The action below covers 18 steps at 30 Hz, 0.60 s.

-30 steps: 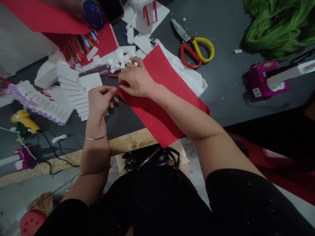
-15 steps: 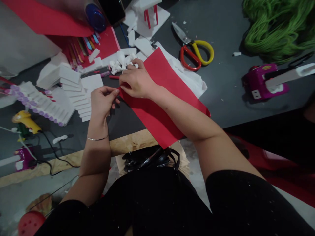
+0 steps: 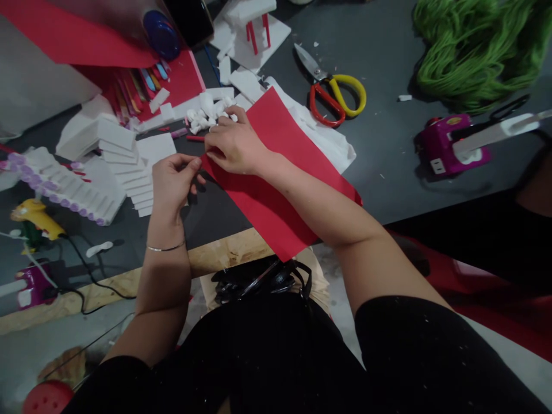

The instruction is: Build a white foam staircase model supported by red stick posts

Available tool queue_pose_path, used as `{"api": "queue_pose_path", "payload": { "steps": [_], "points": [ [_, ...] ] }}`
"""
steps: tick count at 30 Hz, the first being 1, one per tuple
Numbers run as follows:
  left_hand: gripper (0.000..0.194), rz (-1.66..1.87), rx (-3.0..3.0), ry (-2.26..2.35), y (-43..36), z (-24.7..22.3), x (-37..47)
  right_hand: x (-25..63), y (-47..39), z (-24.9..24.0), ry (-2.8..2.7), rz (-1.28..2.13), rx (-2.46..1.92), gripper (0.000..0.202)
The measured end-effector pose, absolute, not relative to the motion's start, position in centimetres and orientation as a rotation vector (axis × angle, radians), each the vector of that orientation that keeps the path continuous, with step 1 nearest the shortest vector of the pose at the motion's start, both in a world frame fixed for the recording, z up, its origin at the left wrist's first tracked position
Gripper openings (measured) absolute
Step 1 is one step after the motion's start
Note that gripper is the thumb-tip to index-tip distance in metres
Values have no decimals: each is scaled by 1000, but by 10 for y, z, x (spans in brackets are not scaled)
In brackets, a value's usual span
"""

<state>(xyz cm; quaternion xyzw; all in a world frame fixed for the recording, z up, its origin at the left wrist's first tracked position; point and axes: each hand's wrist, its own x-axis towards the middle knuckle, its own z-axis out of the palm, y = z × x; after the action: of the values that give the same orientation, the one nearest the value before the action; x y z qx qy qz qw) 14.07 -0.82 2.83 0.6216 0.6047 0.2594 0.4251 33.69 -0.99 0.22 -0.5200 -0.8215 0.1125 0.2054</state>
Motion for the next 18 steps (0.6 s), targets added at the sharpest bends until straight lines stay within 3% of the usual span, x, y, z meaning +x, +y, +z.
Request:
{"api": "queue_pose_path", "payload": {
  "steps": [18],
  "points": [
    [19,671,1488,1517,-11,24,149,334,-11,2,-2285,292,-1414,39]
  ]
}}
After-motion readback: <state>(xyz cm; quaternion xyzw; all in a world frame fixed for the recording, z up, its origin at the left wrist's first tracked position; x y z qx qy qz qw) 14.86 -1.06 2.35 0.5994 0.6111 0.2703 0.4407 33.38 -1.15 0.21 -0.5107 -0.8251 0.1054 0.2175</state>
